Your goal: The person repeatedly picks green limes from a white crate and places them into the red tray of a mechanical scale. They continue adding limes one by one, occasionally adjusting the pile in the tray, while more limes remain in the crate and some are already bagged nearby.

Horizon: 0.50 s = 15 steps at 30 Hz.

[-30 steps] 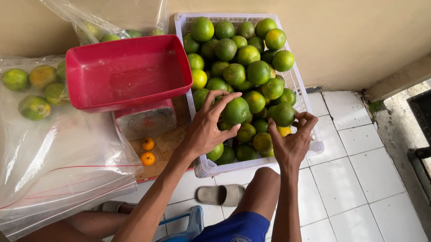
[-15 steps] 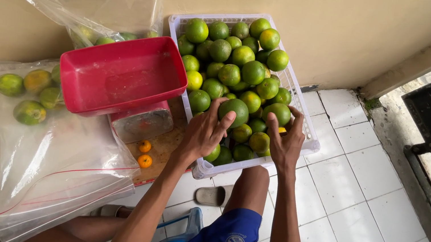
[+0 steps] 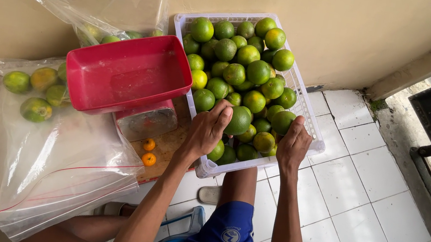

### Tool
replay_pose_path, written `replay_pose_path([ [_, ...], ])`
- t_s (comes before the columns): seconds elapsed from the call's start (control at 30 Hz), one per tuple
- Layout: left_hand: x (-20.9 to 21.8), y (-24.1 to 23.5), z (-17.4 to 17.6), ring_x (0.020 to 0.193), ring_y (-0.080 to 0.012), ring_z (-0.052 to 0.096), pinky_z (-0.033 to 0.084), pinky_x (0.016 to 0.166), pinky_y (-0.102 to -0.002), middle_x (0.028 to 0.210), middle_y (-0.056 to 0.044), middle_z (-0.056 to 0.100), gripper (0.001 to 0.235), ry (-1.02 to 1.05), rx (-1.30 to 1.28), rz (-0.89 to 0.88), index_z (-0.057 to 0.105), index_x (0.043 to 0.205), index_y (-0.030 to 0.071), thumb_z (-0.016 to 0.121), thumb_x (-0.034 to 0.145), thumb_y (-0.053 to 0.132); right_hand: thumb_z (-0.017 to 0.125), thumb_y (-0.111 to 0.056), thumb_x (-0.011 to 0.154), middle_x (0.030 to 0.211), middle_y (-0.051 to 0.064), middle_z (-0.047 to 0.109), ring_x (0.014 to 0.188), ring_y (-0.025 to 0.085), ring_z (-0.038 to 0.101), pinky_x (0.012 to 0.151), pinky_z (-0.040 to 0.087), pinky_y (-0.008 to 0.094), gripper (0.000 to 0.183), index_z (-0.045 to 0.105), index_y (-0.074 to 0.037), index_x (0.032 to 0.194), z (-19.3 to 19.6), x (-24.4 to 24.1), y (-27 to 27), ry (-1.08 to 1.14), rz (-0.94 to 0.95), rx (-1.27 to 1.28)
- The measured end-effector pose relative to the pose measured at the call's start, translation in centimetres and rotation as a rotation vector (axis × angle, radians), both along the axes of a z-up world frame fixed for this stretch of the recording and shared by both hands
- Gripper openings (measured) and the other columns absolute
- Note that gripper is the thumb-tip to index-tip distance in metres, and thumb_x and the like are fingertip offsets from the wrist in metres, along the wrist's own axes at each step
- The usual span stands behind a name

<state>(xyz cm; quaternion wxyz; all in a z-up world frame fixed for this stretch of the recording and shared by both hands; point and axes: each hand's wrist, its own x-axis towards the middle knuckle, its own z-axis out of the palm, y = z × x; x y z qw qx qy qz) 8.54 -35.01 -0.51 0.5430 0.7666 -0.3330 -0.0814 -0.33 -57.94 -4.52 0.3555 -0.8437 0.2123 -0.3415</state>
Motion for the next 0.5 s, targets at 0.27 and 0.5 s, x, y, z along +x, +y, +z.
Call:
replay_pose_path([
  [0.27,-0.8,0.2,2.5,0.104,-0.0512,0.069,0.055,0.085,-0.068,0.126,-0.029,0.065,0.063,-0.05,-0.025,0.024,0.038,0.15,0.018,0.043,0.104,0.061,0.043,-0.045,0.113,0.061,0.008,0.066,0.06,0.027,0.067,0.072,0.05,0.045,0.045,0.051,-0.005,0.132,4.6,-0.4,2.5,0.008,0.06,0.047],
  [0.5,-0.6,0.0,2.5,0.123,-0.055,0.056,0.063,0.078,-0.059,0.144,-0.024,0.046,0.071,-0.084,-0.07,0.037,0.028,0.159,0.016,0.064,0.101,0.034,0.071,-0.04,0.097,0.099,0.022,0.074,0.076,0.037,0.071,0.068,0.052,0.047,0.06,0.037,-0.012,0.138,5.2,-0.3,3.0,0.05,0.077,-0.002],
])
